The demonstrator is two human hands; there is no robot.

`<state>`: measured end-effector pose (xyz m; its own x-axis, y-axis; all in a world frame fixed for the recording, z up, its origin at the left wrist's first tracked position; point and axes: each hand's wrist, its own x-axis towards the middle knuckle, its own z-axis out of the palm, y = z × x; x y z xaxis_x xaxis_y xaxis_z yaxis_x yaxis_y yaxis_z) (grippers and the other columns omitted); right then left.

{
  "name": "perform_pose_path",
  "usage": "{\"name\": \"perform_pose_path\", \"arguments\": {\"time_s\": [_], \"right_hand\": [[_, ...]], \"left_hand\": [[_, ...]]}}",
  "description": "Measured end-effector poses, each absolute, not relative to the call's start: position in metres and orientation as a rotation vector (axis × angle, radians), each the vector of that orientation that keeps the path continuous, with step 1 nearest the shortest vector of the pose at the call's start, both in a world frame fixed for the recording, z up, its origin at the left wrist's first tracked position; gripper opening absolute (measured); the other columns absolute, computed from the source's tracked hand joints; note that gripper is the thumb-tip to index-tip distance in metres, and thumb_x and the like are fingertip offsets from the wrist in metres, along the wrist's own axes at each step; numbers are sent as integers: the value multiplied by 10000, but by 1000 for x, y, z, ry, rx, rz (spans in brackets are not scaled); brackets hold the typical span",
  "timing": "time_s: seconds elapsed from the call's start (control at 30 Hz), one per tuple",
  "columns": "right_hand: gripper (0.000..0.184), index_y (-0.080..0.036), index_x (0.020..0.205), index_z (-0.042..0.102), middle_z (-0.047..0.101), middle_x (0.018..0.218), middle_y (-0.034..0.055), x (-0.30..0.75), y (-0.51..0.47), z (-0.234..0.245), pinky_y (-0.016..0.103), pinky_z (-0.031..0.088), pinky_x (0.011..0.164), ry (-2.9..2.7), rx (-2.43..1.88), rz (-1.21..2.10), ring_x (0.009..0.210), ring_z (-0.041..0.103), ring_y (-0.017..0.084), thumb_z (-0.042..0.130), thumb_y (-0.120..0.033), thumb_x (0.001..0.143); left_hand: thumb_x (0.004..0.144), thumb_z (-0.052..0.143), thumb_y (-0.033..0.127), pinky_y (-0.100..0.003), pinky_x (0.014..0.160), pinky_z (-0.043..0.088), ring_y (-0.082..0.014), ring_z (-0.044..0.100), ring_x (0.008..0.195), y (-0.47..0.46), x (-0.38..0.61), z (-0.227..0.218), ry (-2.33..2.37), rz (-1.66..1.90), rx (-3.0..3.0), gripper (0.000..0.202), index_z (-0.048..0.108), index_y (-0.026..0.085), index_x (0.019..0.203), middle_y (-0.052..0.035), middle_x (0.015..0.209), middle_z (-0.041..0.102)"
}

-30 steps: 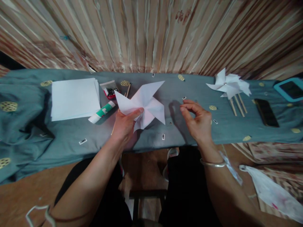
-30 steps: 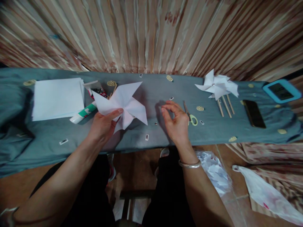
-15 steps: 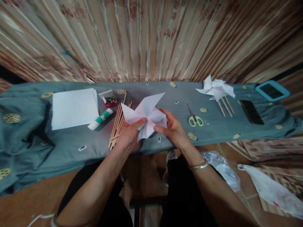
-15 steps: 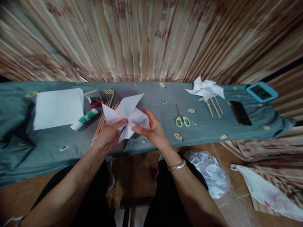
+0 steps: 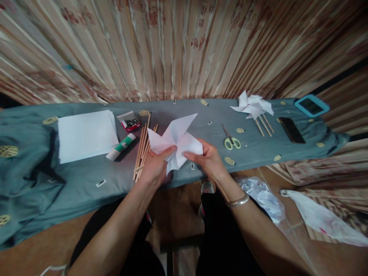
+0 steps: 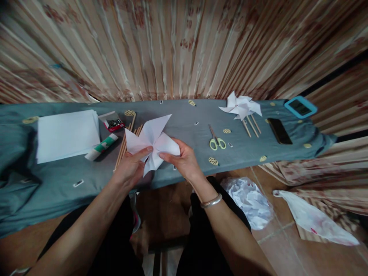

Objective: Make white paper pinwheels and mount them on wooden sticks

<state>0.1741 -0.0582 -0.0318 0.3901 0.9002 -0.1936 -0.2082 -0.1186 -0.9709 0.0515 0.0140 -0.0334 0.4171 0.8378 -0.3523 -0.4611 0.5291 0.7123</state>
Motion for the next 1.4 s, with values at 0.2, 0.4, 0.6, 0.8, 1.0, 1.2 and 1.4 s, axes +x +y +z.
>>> {"name": "perform_pose_path", "arguments": {"time_s": [0.2, 0.4, 0.6, 0.8, 1.0, 1.2, 1.4], "right_hand": [[338, -243, 1035, 680, 756, 909, 19, 221, -66, -31, 356, 551, 825, -893, -1565, 689, 853, 696, 188, 708, -417, 746], [182, -232, 863, 747, 756, 783, 30, 255, -79, -43, 348, 524, 756, -1426, -2224, 303, 727, 692, 208, 581, -194, 799], [213, -234, 927, 726, 758, 914, 31, 241, -74, -54, 333, 517, 830, -1628, -2226, 354, 846, 700, 204, 568, -143, 817], [141, -183, 896, 694, 718, 1025, 85, 241, -70, -59, 340, 473, 938, -1772, -2155, 270, 997, 642, 219, 601, -124, 808], [137, -170, 858, 681, 708, 978, 98, 237, -65, -58, 328, 459, 921, -1798, -2191, 243, 960, 629, 223, 546, -147, 859], [157, -186, 832, 678, 707, 1004, 82, 238, -62, -59, 327, 459, 931, -1825, -2144, 267, 985, 624, 212, 532, -138, 862], [172, -175, 901, 696, 718, 986, 111, 247, -61, -60, 362, 470, 908, -1720, -2265, 112, 962, 636, 250, 543, -121, 845]], "left_hand": [[469, 854, 147, -338, 827, 563, -204, 713, 789, 26, 42, -30, 793, 1030, 625, 338, 692, 146, 766, -27, 772, 752], [516, 857, 192, -327, 847, 542, -205, 700, 853, 37, 31, -33, 861, 1150, 765, 247, 706, 175, 709, -18, 759, 745], [516, 859, 183, -286, 774, 549, -171, 685, 734, 31, 36, -39, 861, 1119, 801, 246, 719, 153, 716, -17, 728, 733], [526, 844, 165, -271, 741, 543, -141, 665, 692, 31, 41, -45, 823, 1118, 806, 273, 716, 143, 766, -9, 749, 734], [518, 835, 160, -290, 755, 536, -154, 668, 708, 31, 42, -43, 832, 1116, 796, 307, 714, 148, 799, -6, 750, 727], [525, 837, 183, -287, 739, 539, -156, 663, 703, 34, 40, -41, 851, 1127, 810, 230, 716, 137, 716, -15, 726, 722], [523, 835, 189, -279, 696, 547, -150, 659, 670, 35, 39, -41, 862, 1138, 811, 240, 731, 143, 735, -13, 730, 734]]}}
